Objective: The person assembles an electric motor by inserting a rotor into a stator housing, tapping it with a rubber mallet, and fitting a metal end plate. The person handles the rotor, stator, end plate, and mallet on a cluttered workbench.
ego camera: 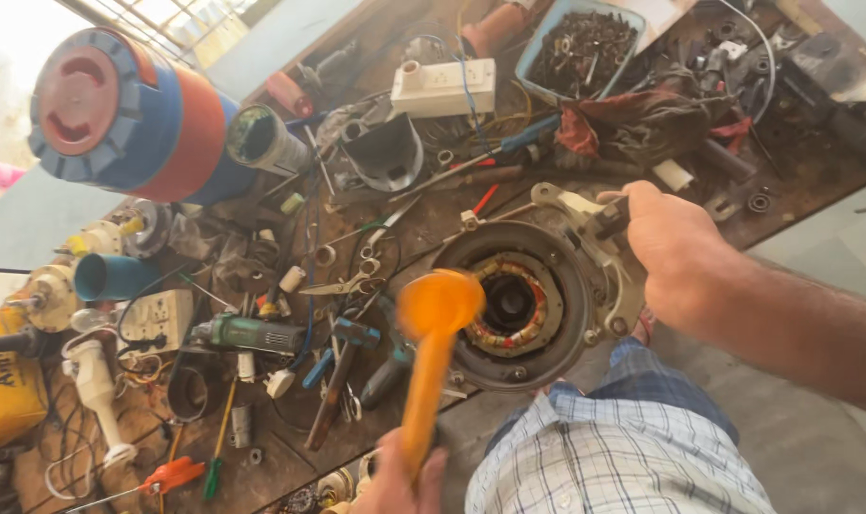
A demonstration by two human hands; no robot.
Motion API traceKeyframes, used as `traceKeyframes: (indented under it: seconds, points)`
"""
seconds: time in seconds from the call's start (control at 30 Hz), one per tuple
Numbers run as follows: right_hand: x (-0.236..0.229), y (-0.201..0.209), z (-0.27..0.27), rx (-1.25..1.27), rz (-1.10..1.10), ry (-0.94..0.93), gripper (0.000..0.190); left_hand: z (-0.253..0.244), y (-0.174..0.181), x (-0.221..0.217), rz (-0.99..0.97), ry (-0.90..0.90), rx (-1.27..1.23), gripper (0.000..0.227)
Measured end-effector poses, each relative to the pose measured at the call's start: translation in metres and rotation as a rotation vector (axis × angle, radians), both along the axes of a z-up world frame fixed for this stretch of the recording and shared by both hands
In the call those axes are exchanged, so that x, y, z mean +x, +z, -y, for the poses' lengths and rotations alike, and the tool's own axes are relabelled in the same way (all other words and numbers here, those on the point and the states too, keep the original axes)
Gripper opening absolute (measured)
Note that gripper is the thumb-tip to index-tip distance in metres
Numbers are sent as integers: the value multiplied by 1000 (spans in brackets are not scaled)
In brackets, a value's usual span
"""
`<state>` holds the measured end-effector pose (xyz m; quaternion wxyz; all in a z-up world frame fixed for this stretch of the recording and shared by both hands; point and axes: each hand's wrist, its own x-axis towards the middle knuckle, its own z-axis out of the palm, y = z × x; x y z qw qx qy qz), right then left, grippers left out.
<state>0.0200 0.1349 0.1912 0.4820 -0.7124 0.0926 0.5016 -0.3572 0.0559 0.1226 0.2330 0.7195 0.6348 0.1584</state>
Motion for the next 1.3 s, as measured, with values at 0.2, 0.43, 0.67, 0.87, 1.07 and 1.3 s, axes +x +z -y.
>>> traceKeyframes:
  seconds: [0.2,0.43,0.67,0.87,1.07,1.3]
  points:
    - [2,-4,3,-6,-15,1,29,16,-20,-19,115,-5,50,51]
    - [2,-2,4,34,-6,4,29,33,-63,-45,108,32,-120,56]
    - [-6,3,-1,-24,39,-29,29,53,-88,-55,211,-11,-140,50]
    - [-7,4,-4,19,-22,-32,30,59,-113,-59,155,-119,-237,67]
    - [-10,3,0,-76,5,-30,29,72,-107,-50,187,-81,-155,67]
    - [-6,1,-1,-121,123,-26,30,45,-67,-13,286,-46,-73,50]
